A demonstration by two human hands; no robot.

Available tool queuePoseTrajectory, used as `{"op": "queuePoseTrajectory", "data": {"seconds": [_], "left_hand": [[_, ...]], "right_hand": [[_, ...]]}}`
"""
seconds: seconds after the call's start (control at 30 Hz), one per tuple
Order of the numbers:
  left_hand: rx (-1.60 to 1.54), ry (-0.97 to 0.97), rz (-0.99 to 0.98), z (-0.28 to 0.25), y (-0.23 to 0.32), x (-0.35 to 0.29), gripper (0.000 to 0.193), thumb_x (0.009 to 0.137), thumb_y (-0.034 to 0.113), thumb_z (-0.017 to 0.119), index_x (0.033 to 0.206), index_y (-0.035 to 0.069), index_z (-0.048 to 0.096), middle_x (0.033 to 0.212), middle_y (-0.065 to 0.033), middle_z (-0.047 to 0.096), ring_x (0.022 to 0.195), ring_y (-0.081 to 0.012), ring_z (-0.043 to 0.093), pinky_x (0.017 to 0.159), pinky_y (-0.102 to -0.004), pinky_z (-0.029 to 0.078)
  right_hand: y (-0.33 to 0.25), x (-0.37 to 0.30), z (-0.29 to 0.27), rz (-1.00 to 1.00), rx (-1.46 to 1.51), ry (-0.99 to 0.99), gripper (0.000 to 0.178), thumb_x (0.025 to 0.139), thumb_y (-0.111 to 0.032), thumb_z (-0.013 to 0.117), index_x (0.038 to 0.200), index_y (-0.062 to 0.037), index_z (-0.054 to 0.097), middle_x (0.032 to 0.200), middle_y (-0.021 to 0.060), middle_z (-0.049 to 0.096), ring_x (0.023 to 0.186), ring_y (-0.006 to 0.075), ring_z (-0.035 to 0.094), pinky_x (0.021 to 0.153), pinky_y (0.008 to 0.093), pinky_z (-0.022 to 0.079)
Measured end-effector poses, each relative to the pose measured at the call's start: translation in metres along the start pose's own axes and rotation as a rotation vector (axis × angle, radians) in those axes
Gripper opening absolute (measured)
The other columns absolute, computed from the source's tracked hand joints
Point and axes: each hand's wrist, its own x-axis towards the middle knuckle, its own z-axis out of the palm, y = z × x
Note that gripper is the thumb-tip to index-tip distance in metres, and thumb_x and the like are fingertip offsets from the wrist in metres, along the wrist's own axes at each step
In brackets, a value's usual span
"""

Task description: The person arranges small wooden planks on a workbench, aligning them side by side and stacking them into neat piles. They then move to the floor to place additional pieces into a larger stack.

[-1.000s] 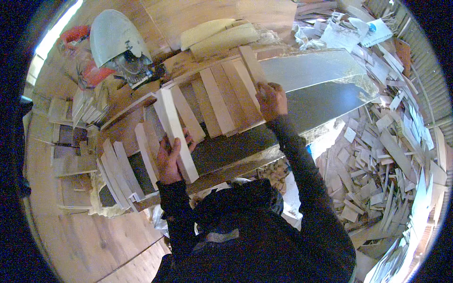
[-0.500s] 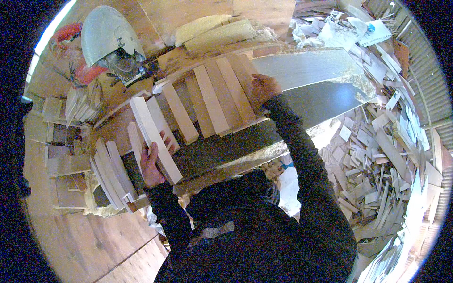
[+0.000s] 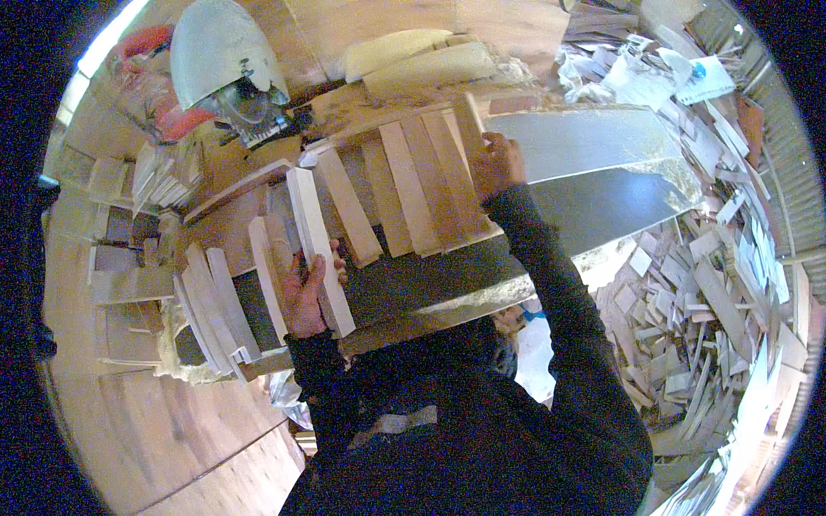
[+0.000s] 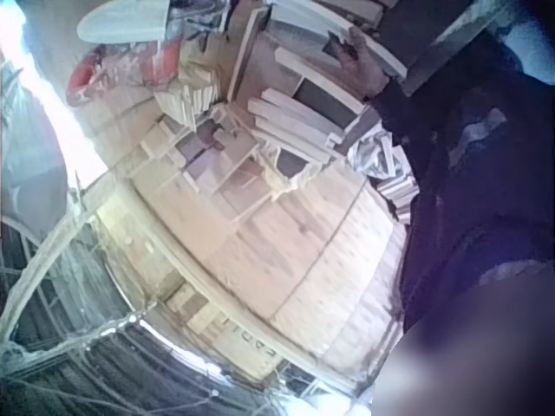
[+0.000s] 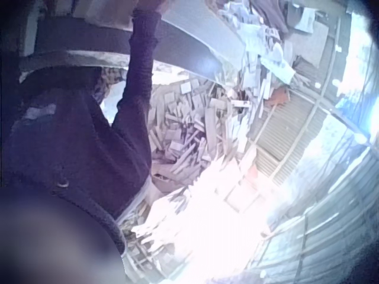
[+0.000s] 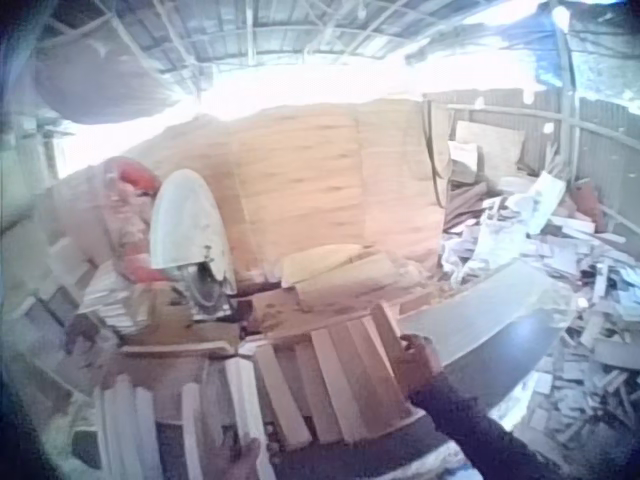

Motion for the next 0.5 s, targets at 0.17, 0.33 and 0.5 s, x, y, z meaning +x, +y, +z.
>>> {"op": "queuePoseTrajectory", "data": {"seconds": [0.17, 0.33, 0.5], "left_hand": [[-0.191, -0.07, 0.044, 0.001, 0.019, 0.001, 0.043, 0.093, 0.017, 0.049, 0.131, 0.002, 0.038, 0.119, -0.0177, 0.054, 0.094, -0.0221, 0.058, 0.072, -0.0333, 0.053], [-0.248, -0.115, 0.076, 0.034, 0.028, 0.007, 0.047, 0.092, 0.018, 0.049, 0.133, 0.002, 0.033, 0.126, -0.0183, 0.049, 0.113, -0.0266, 0.052, 0.088, -0.0383, 0.049], [-0.234, -0.286, 0.051, 0.077, 0.01, 0.014, 0.054, 0.094, 0.016, 0.05, 0.139, 0.001, 0.025, 0.137, -0.0183, 0.039, 0.126, -0.0266, 0.039, 0.105, -0.0382, 0.033]], "right_hand": [[-0.058, -0.025, -0.007, -0.015, 0.688, -0.14, 0.039, 0.079, -0.007, 0.067, 0.116, -0.0048, 0.056, 0.101, 0.0127, 0.06, 0.088, 0.0213, 0.062, 0.077, 0.0307, 0.051], [-0.115, -0.061, -0.036, -0.168, 0.631, -0.439, 0.04, 0.083, -0.011, 0.066, 0.119, -0.0012, 0.054, 0.109, 0.0135, 0.057, 0.095, 0.0167, 0.059, 0.082, 0.031, 0.05], [-0.13, -0.089, -0.058, -0.147, 0.652, -0.593, 0.053, 0.079, -0.017, 0.071, 0.125, -0.0024, 0.05, 0.104, 0.0139, 0.059, 0.084, 0.0203, 0.061, 0.069, 0.0304, 0.051]]}}
